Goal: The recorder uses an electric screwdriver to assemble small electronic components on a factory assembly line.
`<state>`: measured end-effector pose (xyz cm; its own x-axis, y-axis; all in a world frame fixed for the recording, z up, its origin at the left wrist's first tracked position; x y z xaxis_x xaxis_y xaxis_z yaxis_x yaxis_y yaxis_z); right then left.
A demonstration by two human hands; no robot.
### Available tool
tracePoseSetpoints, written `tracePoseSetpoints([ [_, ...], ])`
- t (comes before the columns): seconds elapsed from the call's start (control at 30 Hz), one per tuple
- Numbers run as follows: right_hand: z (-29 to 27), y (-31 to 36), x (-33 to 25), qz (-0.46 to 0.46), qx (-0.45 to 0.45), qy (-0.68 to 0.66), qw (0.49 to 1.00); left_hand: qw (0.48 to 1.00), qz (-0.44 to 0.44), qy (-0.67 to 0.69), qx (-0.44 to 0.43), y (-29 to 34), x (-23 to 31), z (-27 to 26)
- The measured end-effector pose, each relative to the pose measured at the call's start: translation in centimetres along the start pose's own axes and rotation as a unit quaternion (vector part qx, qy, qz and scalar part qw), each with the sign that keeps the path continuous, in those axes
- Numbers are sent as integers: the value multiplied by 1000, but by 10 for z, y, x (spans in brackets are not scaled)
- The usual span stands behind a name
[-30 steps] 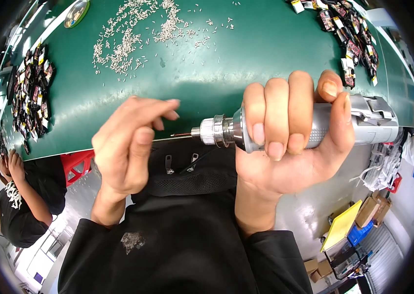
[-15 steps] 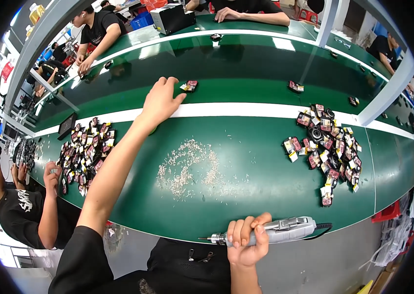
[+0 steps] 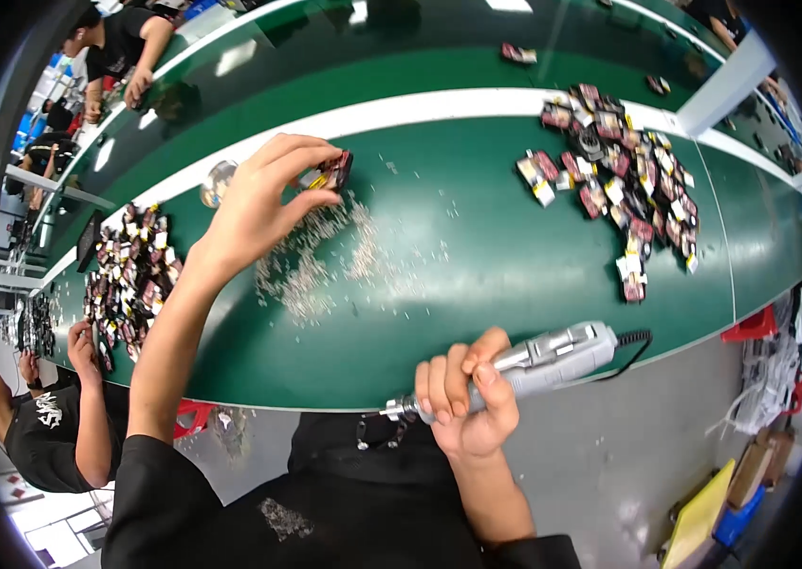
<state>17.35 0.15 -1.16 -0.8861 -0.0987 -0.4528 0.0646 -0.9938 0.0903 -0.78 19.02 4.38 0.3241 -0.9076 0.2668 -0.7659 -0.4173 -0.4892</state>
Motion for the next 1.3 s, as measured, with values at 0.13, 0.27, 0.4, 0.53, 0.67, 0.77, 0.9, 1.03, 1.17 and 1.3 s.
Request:
tracePoseSetpoints([
  [0.13,-2,11,-2,30,-37,-25,999,996,48,27,-63,30,108,8],
  [0.27,-2,25,7,49,-64,-17,997,996,24,60,-68,54,131,28],
  [0.4,-3,34,17,72,-52,-2,996,989,-14,139,-56,55,129,35],
  [0.53,-2,41,27,94,-41,-7,995,992,-14,111,-54,55,134,41],
  [0.67,0,41,29,102,-14,12,995,993,1,33,-112,47,147,41],
  [0.77,3,40,31,96,34,24,995,995,52,-23,-77,48,150,49],
  [0.9,2,41,35,85,75,52,992,993,63,-49,-83,49,155,55],
  [1.03,0,41,37,92,88,54,990,991,112,-67,-36,54,154,59],
  [1.17,-2,43,37,80,82,49,992,984,142,-98,-35,54,158,60],
  [1.3,-2,42,34,86,69,38,993,989,109,-83,-60,54,163,58],
])
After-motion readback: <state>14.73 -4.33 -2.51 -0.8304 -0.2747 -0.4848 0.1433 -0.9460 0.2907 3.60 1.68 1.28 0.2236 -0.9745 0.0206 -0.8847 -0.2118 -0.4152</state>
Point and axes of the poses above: each hand's wrist, its own y-axis away from the middle knuckle, its own z-axis out of the palm, x = y × z, the point moved 2 cm from there along -y, towards the middle knuckle, and after that the axes turned 15 degrees about z, right-handed, at the moved point
